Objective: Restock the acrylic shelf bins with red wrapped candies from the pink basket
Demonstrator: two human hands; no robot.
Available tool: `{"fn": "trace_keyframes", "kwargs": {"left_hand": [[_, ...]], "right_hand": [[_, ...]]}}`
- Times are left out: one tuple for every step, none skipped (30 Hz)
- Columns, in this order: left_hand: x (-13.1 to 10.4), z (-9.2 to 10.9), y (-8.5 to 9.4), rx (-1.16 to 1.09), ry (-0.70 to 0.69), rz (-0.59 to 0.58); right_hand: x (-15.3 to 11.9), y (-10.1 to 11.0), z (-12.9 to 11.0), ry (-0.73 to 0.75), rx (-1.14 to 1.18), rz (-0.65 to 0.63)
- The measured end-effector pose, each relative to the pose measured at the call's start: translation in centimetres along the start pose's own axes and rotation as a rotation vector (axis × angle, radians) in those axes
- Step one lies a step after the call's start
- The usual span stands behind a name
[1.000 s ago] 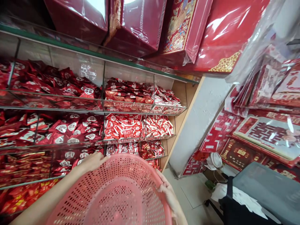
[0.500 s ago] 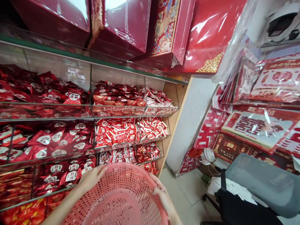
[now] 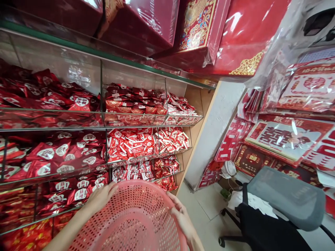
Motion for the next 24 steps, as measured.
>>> {"fn": "trace_keyframes", "kwargs": {"left_hand": [[0.0,-0.2,-0.1,-0.019,0.011,0.003],[0.0,-0.4,-0.1,-0.038,0.021,0.004],[-0.1,-0.5,-0.2,-0.052,0.030,0.006],[-0.1,-0.6,-0.1,-0.062,0.037,0.006],[-0.1,-0.6,-0.1,-0.070,0.038,0.009],[-0.1,-0.5,0.0,-0.075,0.043,0.009],[-0.1,-0.5,0.1,-0.081,0.045,0.005],[-0.1,-0.4,0.2,-0.086,0.048,-0.002],[-0.1,-0.3,0.3,-0.089,0.050,-0.010],[-0.1,-0.2,0.4,-0.093,0.050,-0.020],[-0.1,-0.1,0.5,-0.096,0.050,-0.030],[0.0,0.1,0.5,-0.099,0.052,-0.039],[0.0,0.2,0.5,-0.102,0.053,-0.047],[0.0,0.2,0.5,-0.104,0.056,-0.054],[0.1,0.3,0.5,-0.105,0.058,-0.058],[0.1,0.3,0.4,-0.106,0.059,-0.059],[0.1,0.3,0.4,-0.106,0.057,-0.055],[0.1,0.3,0.4,-0.105,0.054,-0.049],[0.0,0.3,0.4,-0.104,0.051,-0.043],[0.0,0.3,0.4,-0.102,0.050,-0.038],[0.0,0.2,0.4,-0.100,0.049,-0.035],[-0.1,0.2,0.3,-0.098,0.051,-0.034],[-0.1,0.2,0.3,-0.096,0.054,-0.035],[-0.1,0.2,0.3,-0.096,0.056,-0.035]], "right_hand": [[0.2,0.0,-0.7,0.020,-0.080,0.000],[0.6,-0.1,-1.5,0.043,-0.153,-0.006],[1.0,-0.3,-2.5,0.076,-0.218,-0.013],[1.6,-0.7,-3.7,0.121,-0.276,-0.021],[2.2,-1.2,-5.1,0.182,-0.326,-0.023],[2.9,-1.9,-6.7,0.257,-0.374,-0.020],[3.6,-2.8,-8.4,0.342,-0.424,-0.017],[4.3,-3.9,-10.3,0.435,-0.467,-0.006],[4.9,-5.2,-12.1,0.522,-0.514,-0.003],[5.5,-6.6,-13.9,0.609,-0.553,-0.006],[6.0,-8.1,-15.5,0.684,-0.593,-0.027],[6.4,-9.4,-17.1,0.766,-0.629,-0.027],[6.8,-10.6,-18.5,0.829,-0.684,-0.032],[7.2,-11.6,-19.6,0.868,-0.730,-0.048],[7.6,-12.3,-20.4,0.891,-0.767,-0.069],[7.8,-12.9,-20.9,0.897,-0.791,-0.097],[8.1,-13.1,-21.1,0.894,-0.799,-0.123],[8.2,-13.2,-21.2,0.887,-0.792,-0.139],[8.3,-13.1,-21.1,0.883,-0.775,-0.136],[8.3,-12.8,-21.0,0.880,-0.752,-0.114],[8.3,-12.4,-20.7,0.880,-0.728,-0.079],[8.3,-12.1,-20.4,0.881,-0.708,-0.044],[8.3,-11.8,-20.1,0.882,-0.693,-0.018],[8.3,-11.7,-19.8,0.882,-0.684,-0.003]]}}
Point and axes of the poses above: each hand's wrist, its own x-axis towards the middle knuckle, its own y-axis out of the back of the hand, z = x × y, the point moved 6 cm from there along x, towards the middle knuckle, and after that the axes turned 3 degrees about z, right-handed, at the moved point
